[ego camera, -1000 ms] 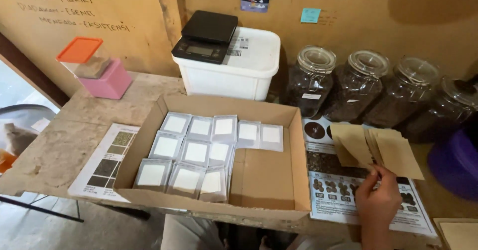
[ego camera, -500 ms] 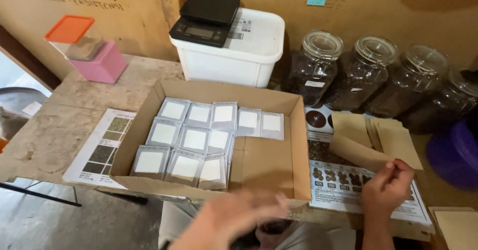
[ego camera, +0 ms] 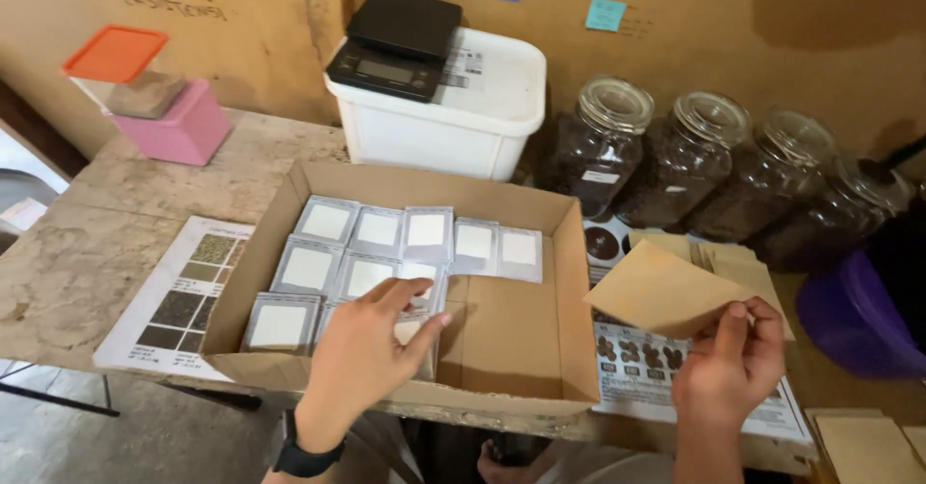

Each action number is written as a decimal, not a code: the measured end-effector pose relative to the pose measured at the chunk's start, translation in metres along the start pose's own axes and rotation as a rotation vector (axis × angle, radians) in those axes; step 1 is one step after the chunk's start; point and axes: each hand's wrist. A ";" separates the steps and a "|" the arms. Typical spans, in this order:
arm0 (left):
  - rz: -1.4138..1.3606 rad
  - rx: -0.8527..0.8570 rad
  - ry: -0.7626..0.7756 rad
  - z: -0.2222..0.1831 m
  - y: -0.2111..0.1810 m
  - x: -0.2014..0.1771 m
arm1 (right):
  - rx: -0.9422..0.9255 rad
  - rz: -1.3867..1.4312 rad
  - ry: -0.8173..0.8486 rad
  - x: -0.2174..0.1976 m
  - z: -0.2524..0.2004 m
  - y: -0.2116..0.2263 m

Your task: The person places small square cards into paper envelopes by hand and organizes the envelopes on a table.

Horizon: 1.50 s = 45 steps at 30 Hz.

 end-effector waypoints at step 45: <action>-0.541 0.181 -0.155 0.000 -0.061 0.001 | 0.240 0.054 0.965 0.129 -0.087 0.090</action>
Point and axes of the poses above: each hand's wrist, its own z-axis towards the middle knuckle, its own x-axis out of the palm, y = z × x, and after that the axes turned 9 degrees about z, right-handed
